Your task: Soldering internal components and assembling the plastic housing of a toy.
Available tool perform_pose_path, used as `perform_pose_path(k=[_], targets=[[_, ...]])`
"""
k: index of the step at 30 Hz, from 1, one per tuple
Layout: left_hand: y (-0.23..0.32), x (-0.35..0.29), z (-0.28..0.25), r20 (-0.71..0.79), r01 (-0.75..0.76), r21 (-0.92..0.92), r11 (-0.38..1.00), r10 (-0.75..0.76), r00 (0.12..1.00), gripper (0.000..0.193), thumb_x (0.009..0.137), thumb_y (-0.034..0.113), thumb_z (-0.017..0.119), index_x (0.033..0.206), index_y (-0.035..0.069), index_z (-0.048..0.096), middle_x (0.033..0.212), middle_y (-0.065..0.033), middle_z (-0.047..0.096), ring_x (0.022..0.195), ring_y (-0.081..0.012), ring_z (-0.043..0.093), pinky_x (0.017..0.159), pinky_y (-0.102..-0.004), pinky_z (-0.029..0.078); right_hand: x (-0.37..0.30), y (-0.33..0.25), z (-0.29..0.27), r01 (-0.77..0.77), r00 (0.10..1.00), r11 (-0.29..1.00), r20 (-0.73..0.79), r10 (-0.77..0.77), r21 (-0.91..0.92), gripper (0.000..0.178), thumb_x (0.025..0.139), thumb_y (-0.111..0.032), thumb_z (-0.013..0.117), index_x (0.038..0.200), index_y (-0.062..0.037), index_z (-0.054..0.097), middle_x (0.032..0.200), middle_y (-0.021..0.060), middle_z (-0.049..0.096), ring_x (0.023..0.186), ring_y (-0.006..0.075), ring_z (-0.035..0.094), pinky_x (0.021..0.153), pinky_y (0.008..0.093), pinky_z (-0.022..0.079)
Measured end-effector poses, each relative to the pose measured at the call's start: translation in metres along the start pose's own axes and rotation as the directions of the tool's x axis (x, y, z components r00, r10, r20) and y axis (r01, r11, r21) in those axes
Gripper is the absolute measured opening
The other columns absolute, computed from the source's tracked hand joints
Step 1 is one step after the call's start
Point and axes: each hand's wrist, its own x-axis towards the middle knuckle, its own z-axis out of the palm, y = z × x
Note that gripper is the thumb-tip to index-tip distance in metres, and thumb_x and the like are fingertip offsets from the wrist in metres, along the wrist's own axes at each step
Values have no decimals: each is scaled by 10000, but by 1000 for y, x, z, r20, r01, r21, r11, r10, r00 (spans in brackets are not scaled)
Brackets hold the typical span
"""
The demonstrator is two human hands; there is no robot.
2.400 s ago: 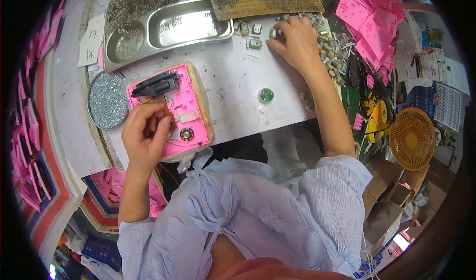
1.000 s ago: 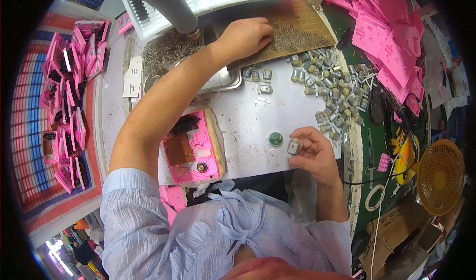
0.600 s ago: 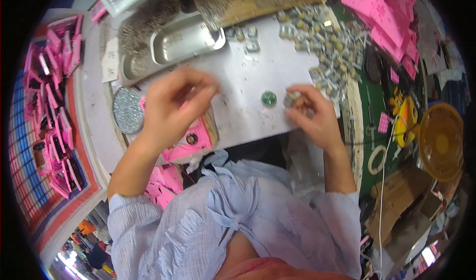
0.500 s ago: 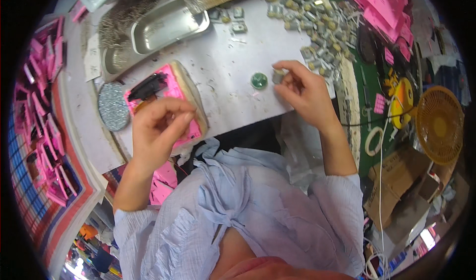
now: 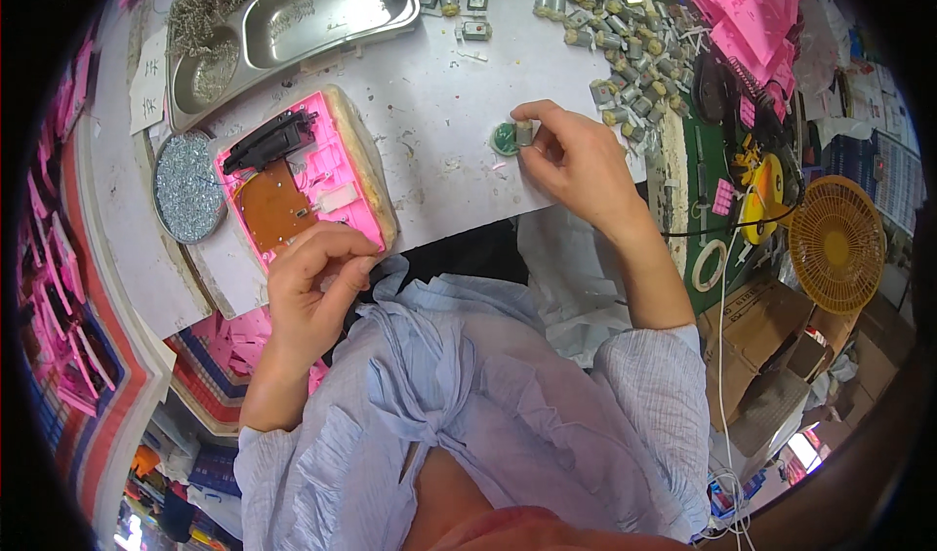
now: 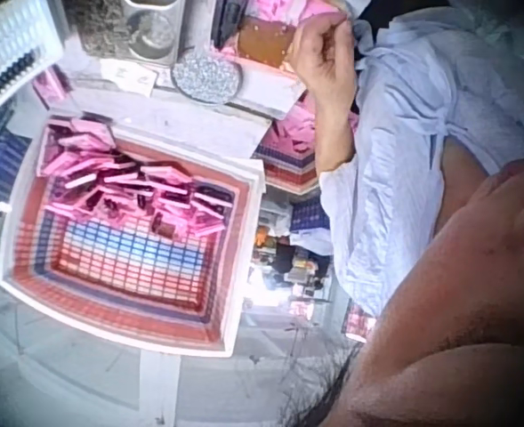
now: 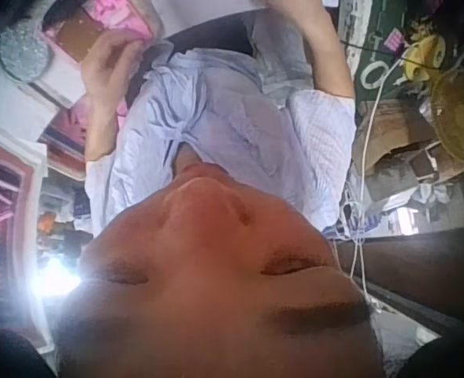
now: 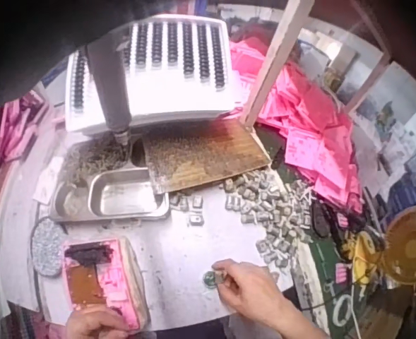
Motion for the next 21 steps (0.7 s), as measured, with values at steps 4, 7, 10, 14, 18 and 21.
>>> perform_pose_path(k=[4, 7, 10, 14, 18, 21], targets=[[0, 1, 7, -7, 55, -19, 998, -55, 998, 103, 892, -44, 690, 994, -32, 697, 965, -97, 673, 790, -145, 655, 672, -248, 524, 7, -6, 6, 151, 987, 957, -9, -158, -247, 309, 827, -70, 669, 1135, -62, 644, 716, 87, 609, 646, 252, 604, 637, 394, 486], [1, 4, 7, 12, -73, 61, 995, 73, 997, 121, 878, -35, 704, 997, -19, 713, 974, -97, 699, 821, -158, 670, 695, -251, 537, 10, -8, 2, 124, 992, 969, 46, -116, -215, 304, 835, -44, 654, 1137, -58, 621, 743, 94, 637, 703, 266, 630, 645, 395, 499], [-1, 5, 8, -7, -110, 40, 993, 111, 994, 115, 877, -32, 702, 990, -16, 717, 978, -96, 700, 843, -158, 673, 714, -251, 538, 7, -11, -11, -101, 993, 951, 85, 79, 291, 337, 863, 0, 666, 1192, -46, 609, 760, 30, 630, 730, 153, 620, 631, 295, 476], [-5, 7, 18, -65, 21, -83, 996, -27, 998, 223, 882, -12, 716, 1102, 10, 686, 966, -73, 697, 863, -138, 679, 742, -256, 544, -17, -54, 18, -280, 958, 481, 277, 80, 831, 435, 893, 43, 702, 1303, -14, 569, 820, -26, 596, 770, 36, 566, 669, 168, 433], [-8, 3, 17, -93, 48, -103, 993, -58, 994, 348, 888, 1, 725, 1218, 44, 620, 966, -38, 698, 884, -115, 677, 758, -254, 550, -13, -84, 46, -456, 880, 281, 474, 5, 844, 474, 888, 47, 706, 1331, -14, 549, 823, -1, 606, 769, 62, 584, 705, 196, 480], [-9, 1, 16, -104, 66, -138, 988, -81, 991, 362, 885, 1, 729, 1224, 50, 610, 973, -37, 693, 891, -111, 676, 763, -255, 553, -9, -81, 56, -479, 868, 222, 496, -24, 849, 476, 890, 50, 702, 1335, -12, 544, 819, 10, 607, 771, 81, 597, 720, 225, 502]])
